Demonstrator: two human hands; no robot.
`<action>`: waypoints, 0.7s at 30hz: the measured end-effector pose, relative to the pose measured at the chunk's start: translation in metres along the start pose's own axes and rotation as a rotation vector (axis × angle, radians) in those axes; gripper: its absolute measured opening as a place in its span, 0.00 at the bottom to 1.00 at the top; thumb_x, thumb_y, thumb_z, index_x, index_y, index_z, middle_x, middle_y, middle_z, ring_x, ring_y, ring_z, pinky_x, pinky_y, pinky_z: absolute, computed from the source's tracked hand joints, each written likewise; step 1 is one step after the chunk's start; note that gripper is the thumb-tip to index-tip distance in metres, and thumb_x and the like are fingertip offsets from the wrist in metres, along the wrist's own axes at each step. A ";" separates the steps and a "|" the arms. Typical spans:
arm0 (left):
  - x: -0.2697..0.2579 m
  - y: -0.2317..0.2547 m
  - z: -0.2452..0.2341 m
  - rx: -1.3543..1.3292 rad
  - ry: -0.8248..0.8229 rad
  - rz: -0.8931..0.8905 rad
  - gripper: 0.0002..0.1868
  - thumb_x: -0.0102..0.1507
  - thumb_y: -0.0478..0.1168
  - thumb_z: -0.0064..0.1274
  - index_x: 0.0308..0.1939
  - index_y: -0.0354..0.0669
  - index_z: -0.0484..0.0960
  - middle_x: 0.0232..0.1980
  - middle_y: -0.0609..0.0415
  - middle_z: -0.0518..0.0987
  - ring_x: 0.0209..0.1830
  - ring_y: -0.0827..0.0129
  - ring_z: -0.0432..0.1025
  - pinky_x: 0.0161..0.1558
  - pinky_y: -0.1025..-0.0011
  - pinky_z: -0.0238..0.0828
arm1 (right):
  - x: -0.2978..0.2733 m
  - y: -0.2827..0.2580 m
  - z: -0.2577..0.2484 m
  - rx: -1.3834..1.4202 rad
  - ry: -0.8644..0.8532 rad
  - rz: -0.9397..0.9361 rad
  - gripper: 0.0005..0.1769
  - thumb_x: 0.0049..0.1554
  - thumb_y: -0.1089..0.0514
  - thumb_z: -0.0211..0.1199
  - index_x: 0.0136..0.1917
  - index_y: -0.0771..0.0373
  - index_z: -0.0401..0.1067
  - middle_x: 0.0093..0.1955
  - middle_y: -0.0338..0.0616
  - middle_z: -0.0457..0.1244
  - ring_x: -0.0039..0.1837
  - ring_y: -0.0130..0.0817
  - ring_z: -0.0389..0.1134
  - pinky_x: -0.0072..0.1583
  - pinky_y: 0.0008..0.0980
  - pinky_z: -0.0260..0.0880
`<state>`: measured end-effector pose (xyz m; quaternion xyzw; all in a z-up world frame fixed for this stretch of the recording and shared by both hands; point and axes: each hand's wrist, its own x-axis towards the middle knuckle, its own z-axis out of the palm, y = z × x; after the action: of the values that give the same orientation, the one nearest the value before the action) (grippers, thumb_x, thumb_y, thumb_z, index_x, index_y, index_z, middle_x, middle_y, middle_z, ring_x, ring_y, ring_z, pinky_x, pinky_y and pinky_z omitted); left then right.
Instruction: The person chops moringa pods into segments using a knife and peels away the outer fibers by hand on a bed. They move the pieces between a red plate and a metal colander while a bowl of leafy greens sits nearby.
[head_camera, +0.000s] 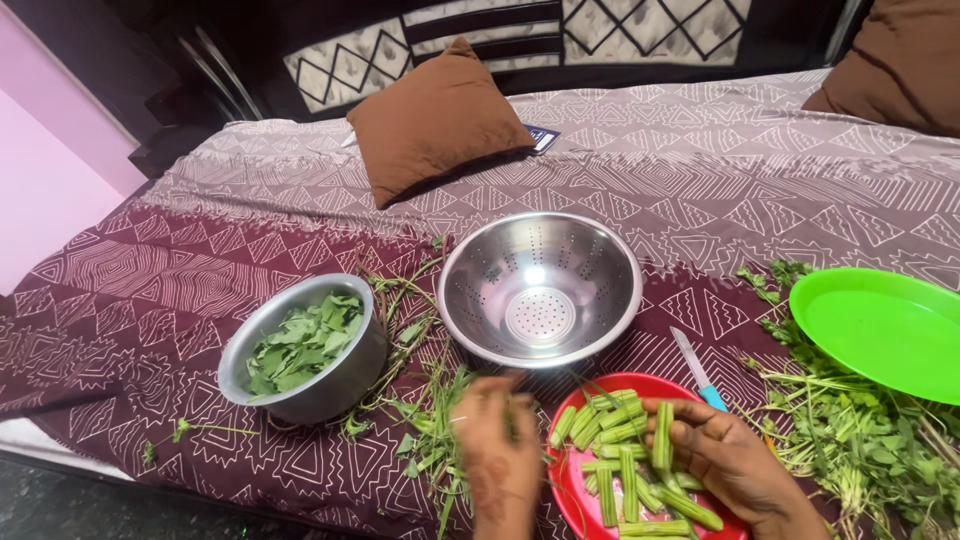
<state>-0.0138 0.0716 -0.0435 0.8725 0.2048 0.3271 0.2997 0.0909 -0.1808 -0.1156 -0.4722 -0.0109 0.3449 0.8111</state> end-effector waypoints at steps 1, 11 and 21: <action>-0.005 0.014 -0.001 -0.162 -0.057 0.031 0.07 0.60 0.36 0.58 0.42 0.42 0.87 0.48 0.49 0.81 0.54 0.56 0.72 0.57 0.62 0.68 | 0.002 0.004 -0.006 0.014 -0.034 -0.024 0.22 0.58 0.61 0.61 0.64 0.71 0.71 0.49 0.52 0.71 0.50 0.40 0.73 0.55 0.44 0.75; -0.033 0.081 0.019 -0.430 -0.185 0.290 0.06 0.59 0.36 0.65 0.38 0.41 0.86 0.43 0.52 0.82 0.49 0.59 0.76 0.51 0.62 0.71 | 0.004 0.014 -0.027 0.088 -0.142 -0.036 0.16 0.56 0.63 0.63 0.57 0.70 0.72 0.52 0.50 0.71 0.53 0.40 0.74 0.57 0.45 0.74; -0.029 0.065 0.027 -0.468 -0.391 0.106 0.06 0.56 0.35 0.64 0.35 0.39 0.84 0.41 0.52 0.82 0.46 0.59 0.77 0.49 0.64 0.72 | 0.002 0.013 -0.024 0.004 -0.204 0.077 0.19 0.57 0.61 0.63 0.59 0.73 0.74 0.52 0.50 0.72 0.52 0.38 0.75 0.55 0.40 0.76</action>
<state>-0.0048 -0.0023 -0.0302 0.8358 0.0165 0.2067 0.5084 0.0940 -0.1939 -0.1395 -0.4331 -0.0746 0.4221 0.7929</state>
